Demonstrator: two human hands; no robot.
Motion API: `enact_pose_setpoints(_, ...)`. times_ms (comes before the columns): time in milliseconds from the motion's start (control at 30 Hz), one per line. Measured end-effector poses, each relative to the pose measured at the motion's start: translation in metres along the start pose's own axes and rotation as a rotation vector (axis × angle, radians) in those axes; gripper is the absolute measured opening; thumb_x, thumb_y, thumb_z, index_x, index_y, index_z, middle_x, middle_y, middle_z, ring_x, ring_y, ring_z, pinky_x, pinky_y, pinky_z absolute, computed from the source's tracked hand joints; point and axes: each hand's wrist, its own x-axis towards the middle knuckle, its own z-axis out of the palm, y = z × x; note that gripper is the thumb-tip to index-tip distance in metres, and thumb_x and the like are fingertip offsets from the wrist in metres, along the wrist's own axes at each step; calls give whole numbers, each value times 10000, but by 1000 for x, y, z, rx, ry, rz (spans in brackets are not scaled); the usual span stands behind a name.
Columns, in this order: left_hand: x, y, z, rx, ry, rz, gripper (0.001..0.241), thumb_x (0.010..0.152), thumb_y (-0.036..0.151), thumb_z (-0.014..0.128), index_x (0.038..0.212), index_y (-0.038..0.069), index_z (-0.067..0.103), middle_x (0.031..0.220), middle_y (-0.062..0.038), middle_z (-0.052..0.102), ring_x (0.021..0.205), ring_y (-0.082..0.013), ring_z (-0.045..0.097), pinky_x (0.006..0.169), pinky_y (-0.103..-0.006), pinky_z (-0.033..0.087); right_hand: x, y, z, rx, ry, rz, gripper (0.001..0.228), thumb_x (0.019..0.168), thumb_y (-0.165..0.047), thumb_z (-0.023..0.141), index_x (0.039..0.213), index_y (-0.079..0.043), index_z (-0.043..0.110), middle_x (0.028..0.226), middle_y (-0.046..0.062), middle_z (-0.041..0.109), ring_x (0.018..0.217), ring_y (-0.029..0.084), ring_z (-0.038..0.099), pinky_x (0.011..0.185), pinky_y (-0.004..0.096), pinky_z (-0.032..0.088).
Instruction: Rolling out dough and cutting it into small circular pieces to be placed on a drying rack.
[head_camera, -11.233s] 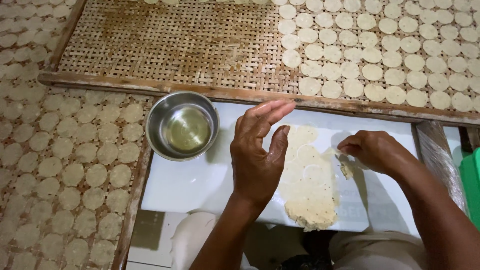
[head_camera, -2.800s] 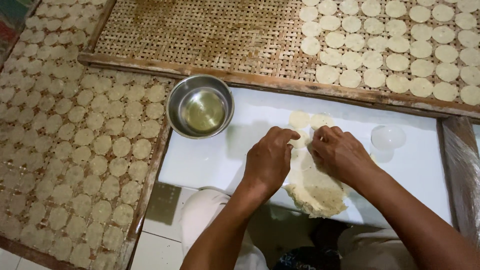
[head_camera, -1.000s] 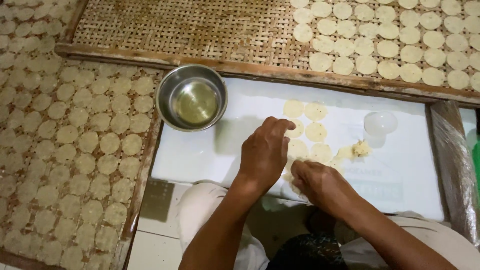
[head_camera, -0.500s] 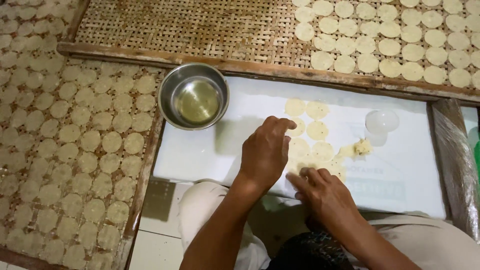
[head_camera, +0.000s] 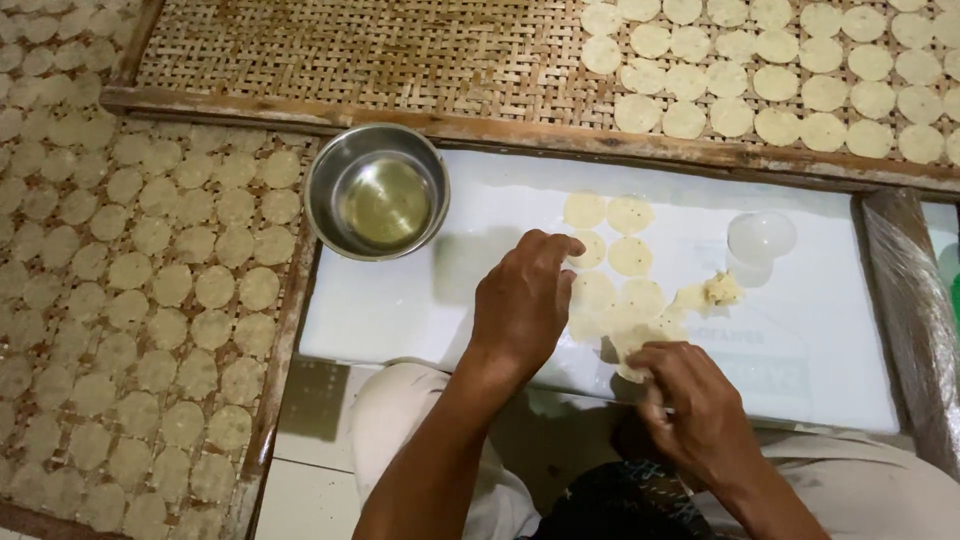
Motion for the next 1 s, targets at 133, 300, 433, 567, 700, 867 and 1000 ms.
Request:
enact_pose_setpoints(133, 1, 2, 2, 21, -16, 20, 276, 880, 66, 698, 1142, 126, 636, 1056, -104, 652, 925, -346, 676, 765, -463, 550, -16, 15, 1, 80, 94, -148, 363, 756, 82, 644, 1090, -59, 642, 1081, 135, 694, 1043, 287, 689, 805, 384, 566)
enact_pose_setpoints(300, 2, 1, 2, 31, -63, -36, 254, 900, 70, 687, 1143, 124, 638, 1067, -93, 654, 924, -331, 678, 760, -459, 544, -46, 70, 9, 535, 285, 209, 303, 944, 36, 573, 1240, -13, 532, 1288, 182, 626, 1188, 247, 651, 926, 350, 574)
enact_pose_setpoints(433, 4, 4, 0, 27, -56, -21, 248, 901, 72, 688, 1139, 121, 641, 1077, -85, 660, 942, -319, 683, 771, -448, 546, -35, 90, -22, 561, 436, 369, 329, 971, -7, 572, 1271, 17, 440, 1266, 195, 597, 1208, 257, 657, 934, 356, 631)
enact_pose_setpoints(567, 6, 8, 1, 51, -102, -54, 266, 892, 84, 696, 1151, 116, 646, 1092, -79, 663, 934, -292, 691, 773, -429, 556, -5, 100, -43, 359, 376, 465, 416, 1010, -100, 627, 1393, 22, 519, 1193, 205, 653, 1092, 258, 670, 901, 338, 556)
enact_pose_setpoints(700, 7, 9, 1, 70, -128, -80, 254, 905, 89, 701, 1152, 118, 651, 1090, -82, 663, 921, -293, 689, 766, -431, 556, 25, 93, -47, 99, 223, 523, 316, 1056, -209, 597, 1347, -145, 703, 1093, 112, 756, 1017, 220, 727, 887, 372, 554)
enact_pose_setpoints(867, 7, 6, 2, 64, -121, -81, 268, 898, 89, 701, 1158, 122, 646, 1085, -82, 654, 913, -286, 690, 767, -428, 562, 34, 108, -32, -126, 187, 270, 266, 1068, -214, 575, 1266, -217, 751, 1166, 106, 710, 1001, 236, 698, 842, 374, 573)
enact_pose_setpoints(1000, 6, 5, 5, 61, -97, -53, 269, 891, 80, 704, 1149, 130, 646, 1090, -79, 657, 920, -301, 690, 760, -435, 560, 42, 105, -30, -141, 125, 236, 210, 974, -234, 670, 1144, -219, 792, 1164, 117, 675, 941, 232, 698, 773, 349, 608)
